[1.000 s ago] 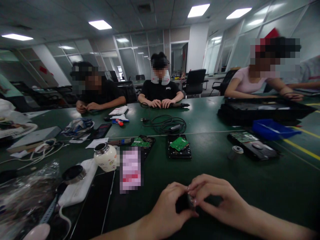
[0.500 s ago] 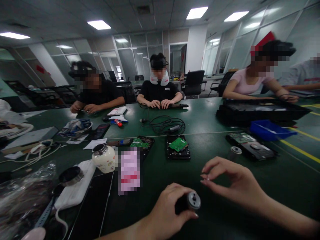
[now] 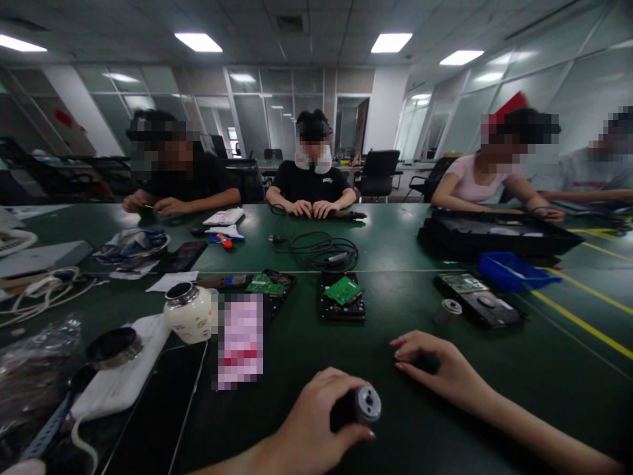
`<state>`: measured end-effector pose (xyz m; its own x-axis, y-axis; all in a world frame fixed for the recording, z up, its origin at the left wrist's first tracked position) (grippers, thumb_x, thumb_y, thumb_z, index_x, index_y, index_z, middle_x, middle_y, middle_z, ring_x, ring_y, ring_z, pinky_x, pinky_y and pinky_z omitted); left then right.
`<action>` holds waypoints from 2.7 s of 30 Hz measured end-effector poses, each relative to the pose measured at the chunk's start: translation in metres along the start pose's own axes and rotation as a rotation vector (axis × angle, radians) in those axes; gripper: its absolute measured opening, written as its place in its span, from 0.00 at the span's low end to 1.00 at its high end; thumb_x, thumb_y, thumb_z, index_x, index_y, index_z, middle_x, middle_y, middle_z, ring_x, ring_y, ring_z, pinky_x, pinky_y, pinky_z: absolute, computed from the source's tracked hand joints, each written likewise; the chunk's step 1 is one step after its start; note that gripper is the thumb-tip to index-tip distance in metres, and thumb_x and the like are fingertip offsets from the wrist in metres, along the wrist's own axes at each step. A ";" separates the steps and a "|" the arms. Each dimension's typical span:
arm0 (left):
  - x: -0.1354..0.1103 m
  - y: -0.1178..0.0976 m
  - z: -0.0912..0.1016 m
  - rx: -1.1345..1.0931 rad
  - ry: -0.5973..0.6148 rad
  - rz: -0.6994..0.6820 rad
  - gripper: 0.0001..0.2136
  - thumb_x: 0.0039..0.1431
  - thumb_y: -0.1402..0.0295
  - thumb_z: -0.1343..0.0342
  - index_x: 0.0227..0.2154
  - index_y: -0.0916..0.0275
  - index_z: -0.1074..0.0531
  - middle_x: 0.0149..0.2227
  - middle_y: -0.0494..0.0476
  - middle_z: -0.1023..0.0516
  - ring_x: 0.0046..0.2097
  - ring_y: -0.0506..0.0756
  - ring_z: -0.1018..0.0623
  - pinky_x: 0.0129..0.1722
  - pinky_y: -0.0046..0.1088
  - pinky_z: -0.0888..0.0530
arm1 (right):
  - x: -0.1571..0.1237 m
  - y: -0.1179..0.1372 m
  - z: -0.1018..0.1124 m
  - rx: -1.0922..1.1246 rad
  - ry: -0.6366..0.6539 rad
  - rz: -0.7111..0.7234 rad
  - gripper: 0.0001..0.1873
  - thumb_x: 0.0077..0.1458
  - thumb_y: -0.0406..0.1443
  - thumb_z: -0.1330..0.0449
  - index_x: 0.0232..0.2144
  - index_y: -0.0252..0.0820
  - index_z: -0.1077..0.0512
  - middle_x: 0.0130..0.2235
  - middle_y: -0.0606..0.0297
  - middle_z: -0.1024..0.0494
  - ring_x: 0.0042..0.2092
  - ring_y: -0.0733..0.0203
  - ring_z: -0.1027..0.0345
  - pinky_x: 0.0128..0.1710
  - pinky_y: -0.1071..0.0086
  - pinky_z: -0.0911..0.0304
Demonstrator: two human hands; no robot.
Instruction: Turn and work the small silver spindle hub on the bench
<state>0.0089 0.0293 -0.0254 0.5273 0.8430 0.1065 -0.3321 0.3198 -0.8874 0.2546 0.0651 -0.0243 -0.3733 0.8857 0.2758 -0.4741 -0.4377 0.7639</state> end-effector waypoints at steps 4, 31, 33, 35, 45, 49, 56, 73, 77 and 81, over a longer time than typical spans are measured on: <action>0.000 0.001 -0.001 -0.002 -0.014 -0.010 0.21 0.45 0.74 0.30 0.44 0.55 0.24 0.44 0.53 0.22 0.47 0.57 0.25 0.50 0.33 0.29 | 0.005 0.042 -0.004 0.100 -0.063 0.071 0.05 0.52 0.34 0.33 0.30 0.39 0.25 0.39 0.58 0.22 0.38 0.60 0.25 0.38 0.68 0.26; -0.001 0.007 -0.004 -0.015 -0.057 -0.039 0.17 0.46 0.73 0.30 0.40 0.59 0.24 0.41 0.54 0.22 0.44 0.57 0.24 0.47 0.34 0.28 | 0.015 0.091 -0.042 0.174 0.013 0.272 0.06 0.50 0.27 0.35 0.28 0.42 0.23 0.34 0.64 0.22 0.36 0.63 0.25 0.36 0.72 0.29; -0.001 0.005 -0.003 -0.013 -0.053 -0.052 0.19 0.46 0.72 0.30 0.42 0.58 0.24 0.42 0.54 0.22 0.45 0.57 0.24 0.48 0.34 0.29 | 0.015 0.094 -0.032 0.168 -0.031 0.310 0.07 0.50 0.26 0.35 0.27 0.42 0.24 0.33 0.65 0.22 0.35 0.64 0.25 0.35 0.72 0.29; -0.001 0.002 -0.001 -0.003 -0.040 -0.060 0.20 0.46 0.72 0.30 0.44 0.57 0.24 0.43 0.54 0.22 0.46 0.58 0.25 0.50 0.34 0.30 | 0.017 0.092 -0.016 0.136 -0.092 0.325 0.07 0.50 0.27 0.34 0.26 0.43 0.25 0.33 0.65 0.22 0.35 0.64 0.26 0.35 0.71 0.29; -0.002 -0.001 0.001 0.005 -0.015 -0.023 0.22 0.47 0.71 0.30 0.46 0.55 0.24 0.45 0.53 0.23 0.47 0.57 0.25 0.50 0.33 0.30 | 0.003 -0.013 0.019 -0.039 -0.072 -0.070 0.13 0.53 0.43 0.35 0.33 0.37 0.23 0.41 0.54 0.23 0.40 0.55 0.25 0.37 0.65 0.25; -0.003 -0.002 0.001 0.005 -0.022 -0.032 0.21 0.46 0.71 0.30 0.46 0.55 0.24 0.44 0.54 0.22 0.47 0.57 0.25 0.50 0.33 0.30 | 0.003 -0.001 0.017 -0.067 -0.115 -0.019 0.10 0.54 0.40 0.35 0.30 0.38 0.24 0.39 0.55 0.23 0.40 0.55 0.26 0.39 0.64 0.26; -0.001 0.002 -0.002 0.014 -0.040 -0.029 0.21 0.45 0.73 0.29 0.44 0.57 0.24 0.43 0.54 0.22 0.46 0.57 0.25 0.49 0.34 0.30 | 0.010 0.088 -0.014 0.143 0.005 0.295 0.05 0.54 0.28 0.36 0.29 0.42 0.24 0.37 0.61 0.23 0.39 0.62 0.26 0.39 0.70 0.28; -0.001 0.004 -0.003 -0.018 -0.051 -0.069 0.17 0.46 0.73 0.30 0.41 0.59 0.24 0.41 0.53 0.22 0.44 0.56 0.25 0.47 0.32 0.29 | 0.012 0.093 -0.036 0.118 0.062 0.320 0.08 0.52 0.24 0.37 0.30 0.42 0.24 0.35 0.64 0.24 0.37 0.66 0.27 0.37 0.74 0.31; -0.001 0.004 -0.003 -0.004 -0.049 -0.049 0.17 0.46 0.72 0.29 0.41 0.59 0.24 0.42 0.54 0.22 0.45 0.57 0.25 0.48 0.34 0.29 | 0.016 0.090 -0.037 0.097 0.067 0.273 0.09 0.51 0.24 0.37 0.31 0.43 0.23 0.35 0.65 0.24 0.38 0.65 0.28 0.38 0.74 0.32; -0.002 0.004 -0.004 0.001 -0.043 -0.045 0.17 0.47 0.72 0.30 0.41 0.59 0.24 0.42 0.54 0.22 0.45 0.57 0.25 0.47 0.34 0.29 | 0.015 0.090 -0.037 0.110 0.076 0.268 0.09 0.52 0.25 0.37 0.31 0.43 0.23 0.35 0.65 0.24 0.38 0.66 0.28 0.38 0.74 0.32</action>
<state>0.0096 0.0276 -0.0308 0.5074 0.8457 0.1655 -0.3094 0.3581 -0.8809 0.1771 0.0334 0.0268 -0.5344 0.7250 0.4345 -0.2634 -0.6313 0.7295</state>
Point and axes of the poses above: each hand's wrist, its own x-axis towards the middle knuckle, its own z-axis out of the back of the hand, y = z × x, the point moved 3 cm from there along x, towards the middle knuckle
